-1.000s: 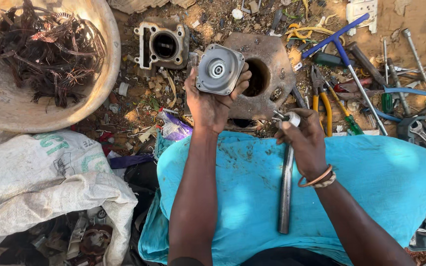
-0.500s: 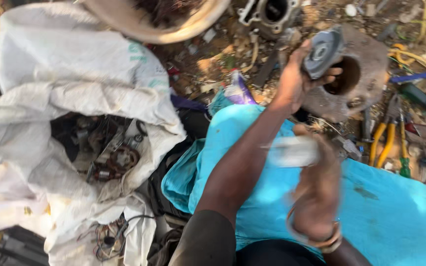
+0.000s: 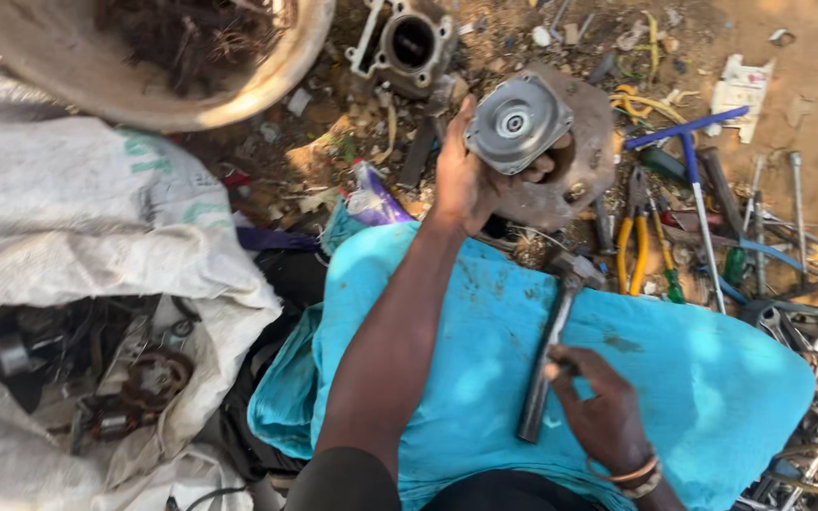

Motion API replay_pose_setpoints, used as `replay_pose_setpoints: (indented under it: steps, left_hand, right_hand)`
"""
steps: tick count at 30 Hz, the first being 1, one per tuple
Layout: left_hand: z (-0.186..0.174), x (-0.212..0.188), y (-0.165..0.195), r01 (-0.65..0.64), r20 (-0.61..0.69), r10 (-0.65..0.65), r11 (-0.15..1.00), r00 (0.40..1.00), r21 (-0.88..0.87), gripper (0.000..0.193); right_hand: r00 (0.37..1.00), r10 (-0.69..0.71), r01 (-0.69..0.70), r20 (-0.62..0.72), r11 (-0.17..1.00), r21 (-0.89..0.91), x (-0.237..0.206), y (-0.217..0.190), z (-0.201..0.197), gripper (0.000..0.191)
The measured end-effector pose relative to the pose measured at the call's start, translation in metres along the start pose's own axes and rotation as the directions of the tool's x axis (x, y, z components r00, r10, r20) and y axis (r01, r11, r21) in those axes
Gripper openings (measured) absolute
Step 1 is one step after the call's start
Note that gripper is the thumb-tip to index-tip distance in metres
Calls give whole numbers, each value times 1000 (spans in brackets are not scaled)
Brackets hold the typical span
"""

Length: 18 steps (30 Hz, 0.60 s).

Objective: The person sits on the ground and dismantles small engine and pump parts on a hexagonal stone block, hammering components to break them apart, pulling pieces out of the block's hole, and using pliers on a part at the end. They set disassembled pieces aside among scattered tools and scrap.

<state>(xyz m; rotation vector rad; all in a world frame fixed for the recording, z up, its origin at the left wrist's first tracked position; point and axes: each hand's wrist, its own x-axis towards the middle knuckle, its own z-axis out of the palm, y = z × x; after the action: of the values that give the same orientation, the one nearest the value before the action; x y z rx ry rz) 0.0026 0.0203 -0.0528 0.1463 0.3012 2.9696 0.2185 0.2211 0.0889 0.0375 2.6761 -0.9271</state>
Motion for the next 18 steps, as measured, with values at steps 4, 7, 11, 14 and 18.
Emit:
replay_pose_setpoints:
  steps: [4, 7, 11, 14, 18]
  left_hand:
    - [19, 0, 3, -179, 78, 190, 597, 979, 782, 66]
    - [40, -6, 4, -4, -25, 256, 112, 966, 994, 103]
    - [50, -3, 3, -87, 97, 234, -53, 967, 995, 110]
    - [48, 2, 0, -132, 168, 180, -198, 969, 971, 111]
    - [46, -1, -2, -147, 195, 104, -353, 975, 924, 115]
  right_hand:
    - [992, 78, -63, 96, 987, -145, -19, 5, 27, 49]
    - [986, 75, -27, 148, 953, -303, -16, 9, 39, 54]
    - [996, 49, -32, 68, 972, -232, -5, 21, 39, 48]
    - [992, 95, -78, 78, 977, -199, -2, 26, 35, 49]
    - [982, 183, -183, 45, 983, 6, 1, 38, 21, 55]
